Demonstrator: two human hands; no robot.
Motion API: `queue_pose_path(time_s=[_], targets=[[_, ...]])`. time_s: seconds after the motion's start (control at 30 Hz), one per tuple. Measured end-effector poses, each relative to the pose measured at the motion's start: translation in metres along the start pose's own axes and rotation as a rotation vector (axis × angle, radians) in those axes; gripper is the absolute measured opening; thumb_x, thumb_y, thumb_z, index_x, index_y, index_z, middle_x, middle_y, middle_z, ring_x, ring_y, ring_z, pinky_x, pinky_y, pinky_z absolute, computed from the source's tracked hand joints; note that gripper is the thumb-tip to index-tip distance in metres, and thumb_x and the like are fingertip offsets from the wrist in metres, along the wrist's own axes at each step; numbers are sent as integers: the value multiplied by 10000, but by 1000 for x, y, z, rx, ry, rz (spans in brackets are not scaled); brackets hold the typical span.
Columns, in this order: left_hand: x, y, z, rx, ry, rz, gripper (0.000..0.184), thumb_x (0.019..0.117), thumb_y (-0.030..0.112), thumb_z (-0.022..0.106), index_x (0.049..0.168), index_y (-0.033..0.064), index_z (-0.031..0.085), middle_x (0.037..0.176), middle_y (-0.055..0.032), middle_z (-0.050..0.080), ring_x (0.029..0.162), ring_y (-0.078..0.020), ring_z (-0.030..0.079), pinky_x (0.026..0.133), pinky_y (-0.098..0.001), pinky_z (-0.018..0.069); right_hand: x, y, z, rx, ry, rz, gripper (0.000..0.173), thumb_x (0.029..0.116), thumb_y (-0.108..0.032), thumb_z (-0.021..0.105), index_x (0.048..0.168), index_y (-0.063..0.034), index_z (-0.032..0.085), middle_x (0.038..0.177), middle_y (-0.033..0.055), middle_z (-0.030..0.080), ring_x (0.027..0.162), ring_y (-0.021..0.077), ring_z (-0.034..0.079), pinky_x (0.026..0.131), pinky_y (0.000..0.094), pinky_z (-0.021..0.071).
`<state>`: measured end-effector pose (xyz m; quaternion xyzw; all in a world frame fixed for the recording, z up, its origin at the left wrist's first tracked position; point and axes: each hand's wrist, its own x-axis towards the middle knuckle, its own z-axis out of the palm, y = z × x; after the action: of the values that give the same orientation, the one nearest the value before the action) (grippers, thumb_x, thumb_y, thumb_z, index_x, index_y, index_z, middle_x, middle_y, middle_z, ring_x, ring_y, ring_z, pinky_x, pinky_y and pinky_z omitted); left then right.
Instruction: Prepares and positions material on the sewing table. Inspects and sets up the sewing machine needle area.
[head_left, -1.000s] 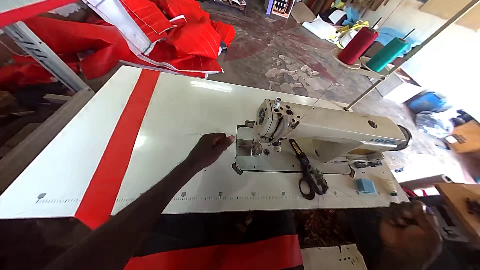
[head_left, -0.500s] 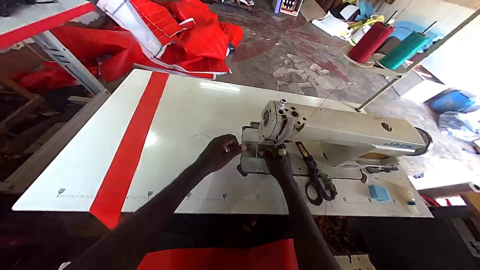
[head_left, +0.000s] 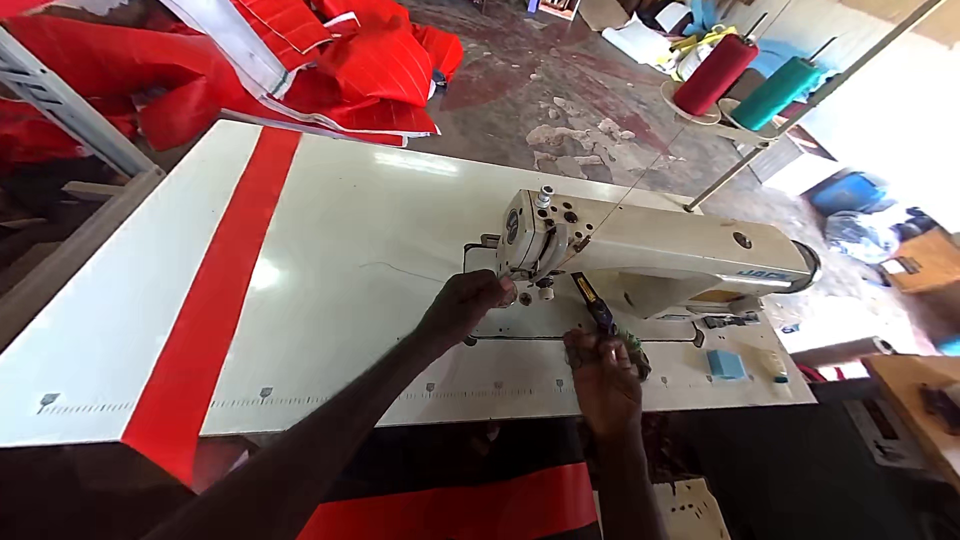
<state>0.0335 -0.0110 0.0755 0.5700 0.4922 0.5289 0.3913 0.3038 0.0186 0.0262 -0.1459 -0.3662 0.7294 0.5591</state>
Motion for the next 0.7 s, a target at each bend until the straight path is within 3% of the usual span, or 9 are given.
queue_pose_path(time_s=[0.07,0.17,0.27,0.37,0.57,0.67,0.7], targets=[[2,-8,6,61,115,35,433,1065,336,552,700,102,562,574,3,444,491,-112,404,468,-271,324,7,17,15,47,10,45,47,909,-228,730,913,-184,744,850,7,704,905,184,707,980,446,555],[-6,-27,-12,303,236,57,416,1040,301,554,672,108,574,547,23,462,477,-99,444,471,-301,383,16,44,37,162,23,113,64,934,-209,699,887,-167,712,776,-1,658,820,168,687,954,455,558],[-30,-51,-54,445,262,-38,440,1050,315,555,673,87,549,563,-6,446,497,-133,438,484,-336,378,27,60,46,157,129,125,175,1001,-152,559,871,-145,675,778,25,646,817,190,677,939,463,555],[-44,-49,-70,392,204,-103,421,1056,371,575,744,93,629,626,-5,577,556,-120,547,525,-314,461,27,56,34,116,184,131,244,1049,-157,459,898,-154,650,777,15,642,814,190,677,931,468,562],[-20,-21,-38,122,42,-17,368,1080,294,498,882,37,672,803,-46,664,735,-134,638,706,-329,555,12,-32,-8,19,207,-129,281,1029,-255,487,854,-209,702,694,-73,637,724,110,664,868,391,581],[-1,5,-10,74,-47,38,368,1083,288,482,917,23,677,816,-60,663,725,-134,629,682,-322,544,-9,-81,-20,21,184,-248,292,1021,-260,510,838,-180,723,697,-54,641,692,108,653,803,349,587],[3,11,-2,52,-38,44,380,1084,305,481,885,41,669,761,-40,626,674,-121,590,633,-297,507,-14,-88,-19,47,167,-259,284,1017,-259,522,840,-158,719,699,-40,638,682,112,647,788,339,583]])
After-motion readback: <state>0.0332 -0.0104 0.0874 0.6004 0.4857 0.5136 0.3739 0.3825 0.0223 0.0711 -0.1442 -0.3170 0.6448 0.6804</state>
